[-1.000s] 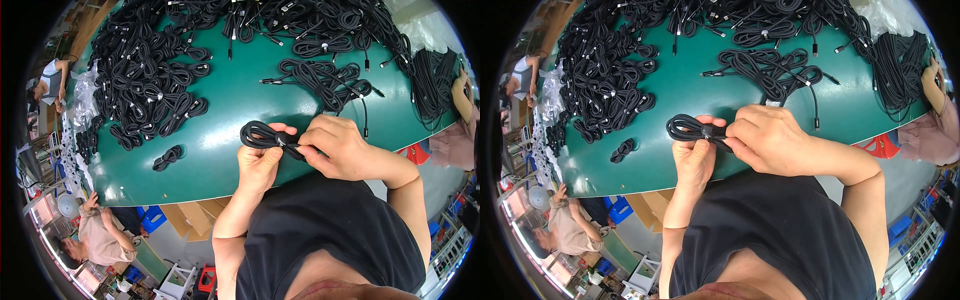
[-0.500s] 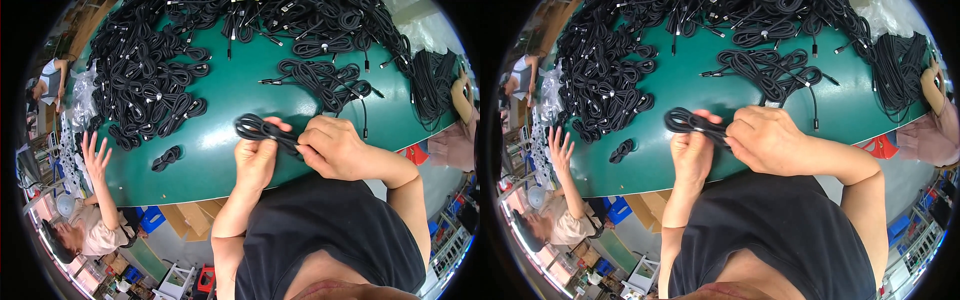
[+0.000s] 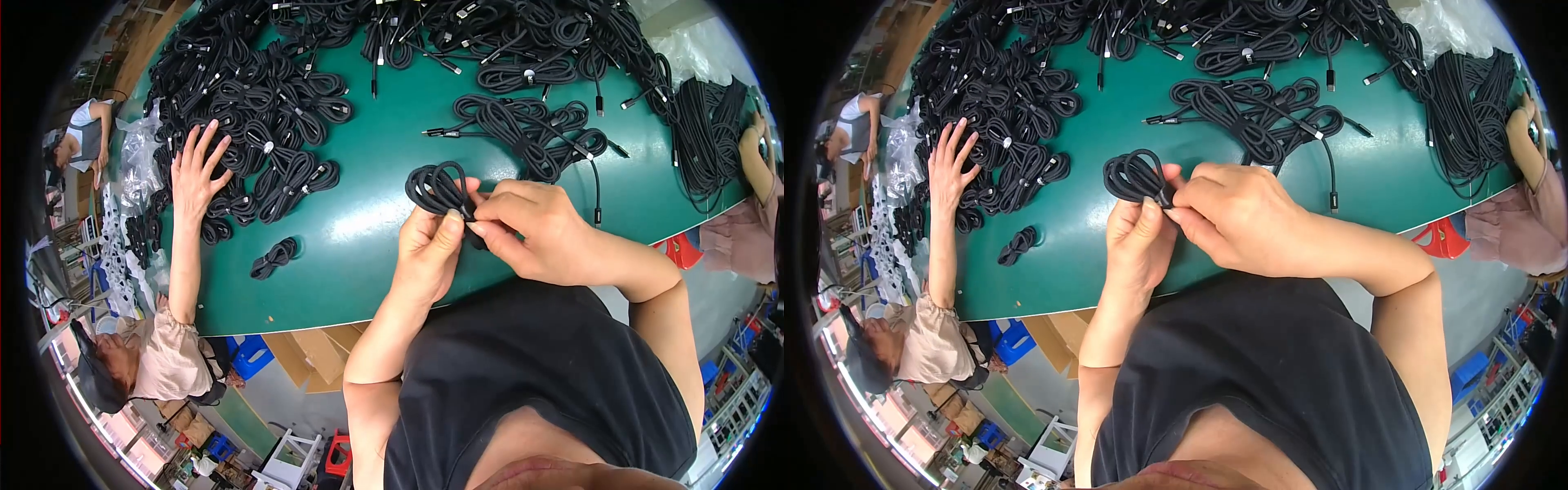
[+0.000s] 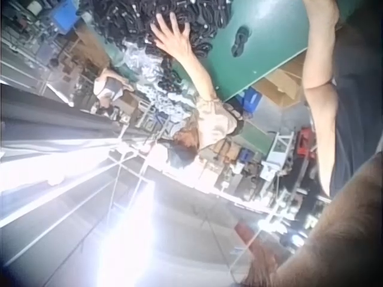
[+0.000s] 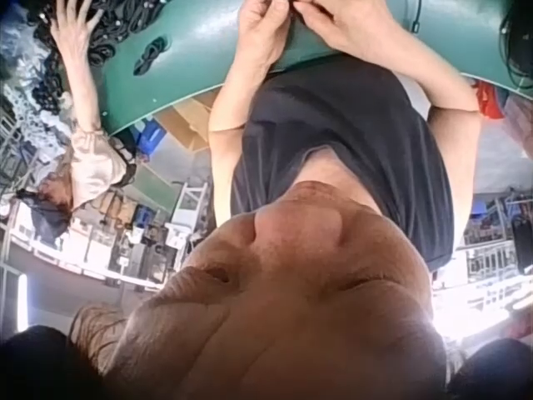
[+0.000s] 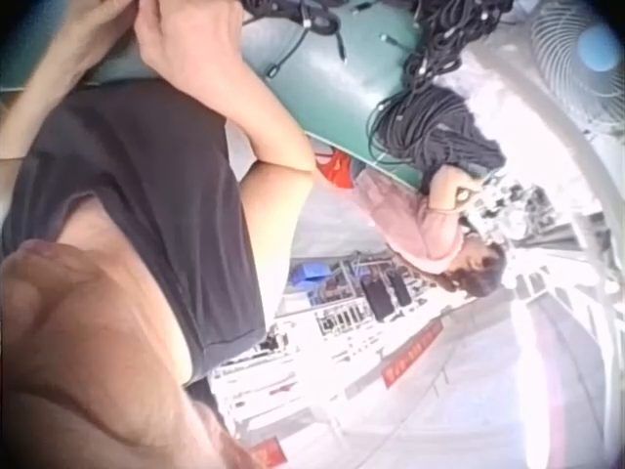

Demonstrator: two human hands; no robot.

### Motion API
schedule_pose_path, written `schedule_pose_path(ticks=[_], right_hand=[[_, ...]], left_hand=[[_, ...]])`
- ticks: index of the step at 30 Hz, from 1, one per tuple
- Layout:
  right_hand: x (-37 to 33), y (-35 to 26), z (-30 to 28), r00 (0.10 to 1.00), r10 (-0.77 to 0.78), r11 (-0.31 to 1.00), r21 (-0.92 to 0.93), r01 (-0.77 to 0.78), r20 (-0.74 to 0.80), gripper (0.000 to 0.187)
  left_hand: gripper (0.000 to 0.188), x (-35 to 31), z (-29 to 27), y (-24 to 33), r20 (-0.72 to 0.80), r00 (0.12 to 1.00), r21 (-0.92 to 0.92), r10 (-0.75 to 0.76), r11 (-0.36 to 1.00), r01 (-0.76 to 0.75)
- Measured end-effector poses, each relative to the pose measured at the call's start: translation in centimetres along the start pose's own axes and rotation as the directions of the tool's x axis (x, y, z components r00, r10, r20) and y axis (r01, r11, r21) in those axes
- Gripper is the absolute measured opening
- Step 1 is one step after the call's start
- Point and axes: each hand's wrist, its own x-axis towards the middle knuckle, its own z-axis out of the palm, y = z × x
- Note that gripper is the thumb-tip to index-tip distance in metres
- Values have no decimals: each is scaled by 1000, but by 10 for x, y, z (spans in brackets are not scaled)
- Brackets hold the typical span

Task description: The person is bundling and securing black electronic cables using wire ties on an assembly line.

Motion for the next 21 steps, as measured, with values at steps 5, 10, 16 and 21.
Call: schedule_pose_path(ticks=[5, 10, 16, 21], right_hand=[[18, -2, -24, 990, 59, 997, 60, -51, -132, 33], [26, 18, -21, 980, 135, 942, 289, -173, 149, 38], [25, 21, -18, 944, 313, 714, 631, -303, 99, 33], [32, 21, -22, 865, 429, 554, 680, -480, 262, 33]], left_hand=[[57, 6, -11, 10, 212, 971, -105, -110, 985, 135], [61, 6, -10, 12, 293, 925, -5, -244, 966, 257], [49, -2, -12, 12, 179, 968, 237, -177, 963, 132], [44, -3, -8, 13, 74, 977, 99, -198, 977, 190]])
